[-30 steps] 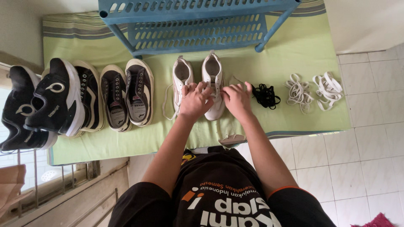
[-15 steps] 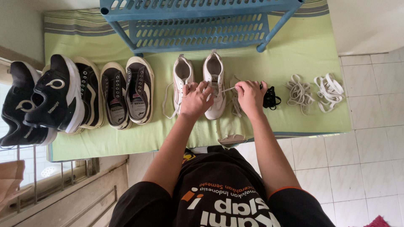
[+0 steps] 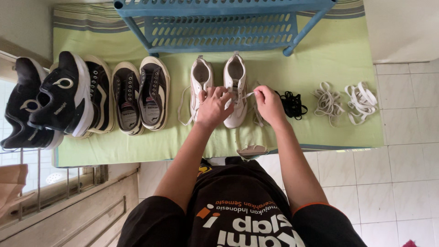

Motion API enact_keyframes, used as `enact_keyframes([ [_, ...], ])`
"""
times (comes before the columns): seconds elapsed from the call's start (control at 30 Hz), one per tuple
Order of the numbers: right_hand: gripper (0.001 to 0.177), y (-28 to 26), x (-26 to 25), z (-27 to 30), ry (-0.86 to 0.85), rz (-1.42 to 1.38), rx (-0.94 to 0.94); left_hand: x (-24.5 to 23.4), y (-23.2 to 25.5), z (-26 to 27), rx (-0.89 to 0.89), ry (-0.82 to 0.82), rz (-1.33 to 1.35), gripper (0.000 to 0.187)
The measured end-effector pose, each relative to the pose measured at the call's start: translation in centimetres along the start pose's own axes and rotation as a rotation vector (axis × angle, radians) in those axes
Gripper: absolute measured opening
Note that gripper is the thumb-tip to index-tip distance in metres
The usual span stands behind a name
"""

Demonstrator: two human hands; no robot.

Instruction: The person threads a white shoelace through the eyelets of a white sneaker on a table, pulling the lace through each eyelet in sequence. The person continues threading the lace up the shoe and adjusts the lace ends.

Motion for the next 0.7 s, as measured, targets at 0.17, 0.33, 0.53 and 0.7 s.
enact_keyframes([
  [0.17, 0.014, -1.7, -0.5, -0.3, -0.101, -0.091, 0.065, 0.6, -1.4, 0.0, -0.125, -0.020, -0.060, 0.047],
  [0.33, 0.015, -3.3, -1.4, -0.2, -0.086, -0.135, -0.099, 0.3, -2.7, 0.2, -0.123, -0.044, -0.135, 0.016],
  [0.53, 0.023, -1.7, -3.1, -0.1, 0.045, 0.087, -0.082, -2.8, -5.1, 0.9, -0.187, 0.000, -0.181, 0.009],
  [0.7, 0.028, -3.3, -2.7, 0.6, 0.128, 0.246, -0.239, -8.0, -6.9, 0.9, -0.308, 0.211, -0.175, 0.009],
])
Point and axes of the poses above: each hand's wrist, its own z-axis away from the middle knuckle, its own x-axis out of the palm, y = z × x, the point moved 8 cm from there along -z, towards the middle knuckle, and after that the axes turned 5 degrees about x, right-handed, at the moved point
